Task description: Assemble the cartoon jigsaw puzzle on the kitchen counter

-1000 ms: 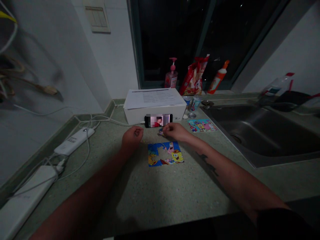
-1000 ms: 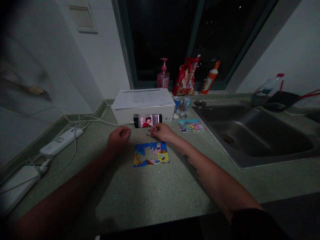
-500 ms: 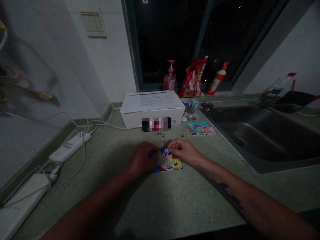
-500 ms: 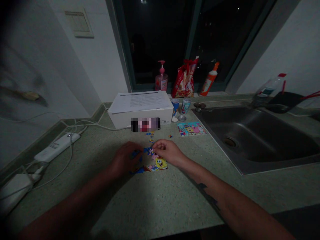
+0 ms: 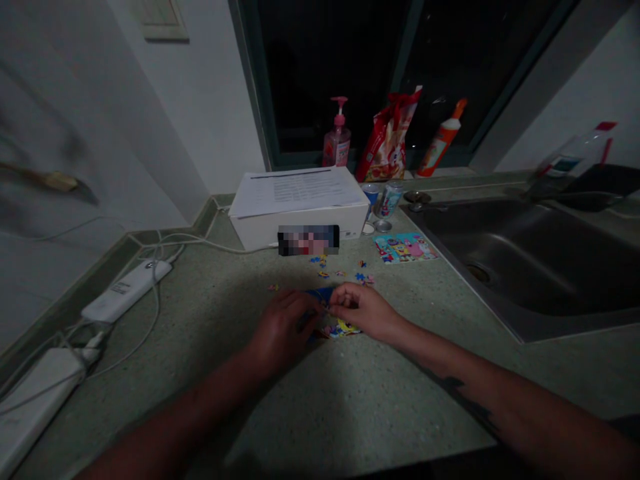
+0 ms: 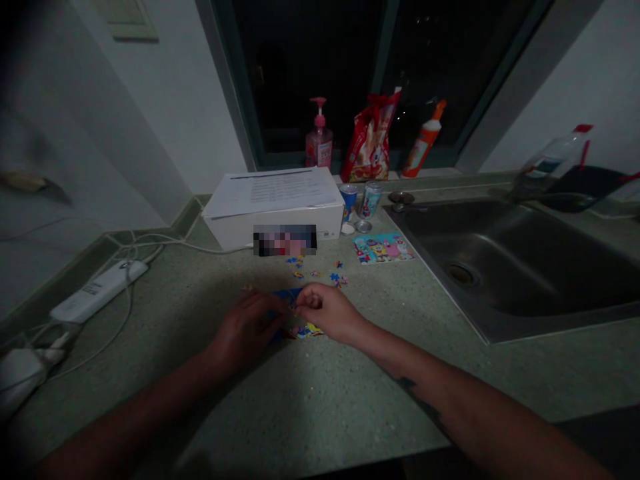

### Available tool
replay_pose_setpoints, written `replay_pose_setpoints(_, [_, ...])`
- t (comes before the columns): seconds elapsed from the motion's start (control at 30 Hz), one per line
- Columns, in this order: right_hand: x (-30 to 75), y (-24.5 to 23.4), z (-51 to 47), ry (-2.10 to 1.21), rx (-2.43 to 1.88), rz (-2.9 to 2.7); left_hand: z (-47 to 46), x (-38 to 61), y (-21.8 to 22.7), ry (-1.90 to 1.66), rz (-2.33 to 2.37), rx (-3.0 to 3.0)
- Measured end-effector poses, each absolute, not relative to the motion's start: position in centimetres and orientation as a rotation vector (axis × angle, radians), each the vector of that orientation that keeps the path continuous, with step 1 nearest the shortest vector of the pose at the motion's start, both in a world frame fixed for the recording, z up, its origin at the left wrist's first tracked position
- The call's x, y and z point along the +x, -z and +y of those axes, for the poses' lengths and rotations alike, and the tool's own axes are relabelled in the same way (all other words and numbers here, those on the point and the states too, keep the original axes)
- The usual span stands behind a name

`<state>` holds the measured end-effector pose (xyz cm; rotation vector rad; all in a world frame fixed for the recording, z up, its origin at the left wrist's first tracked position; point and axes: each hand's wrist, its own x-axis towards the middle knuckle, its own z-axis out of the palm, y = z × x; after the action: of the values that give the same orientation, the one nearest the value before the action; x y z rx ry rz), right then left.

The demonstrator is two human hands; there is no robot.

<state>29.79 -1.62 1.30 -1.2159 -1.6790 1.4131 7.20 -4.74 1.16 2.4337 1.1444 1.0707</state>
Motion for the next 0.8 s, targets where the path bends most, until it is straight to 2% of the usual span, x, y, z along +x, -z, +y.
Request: replay_pose_setpoints(0.8, [30.26,-0.93,-2.33,-1.459,-1.228,-1.71,-5.15,7.49,-1.26,-0.97,1.102,2.602])
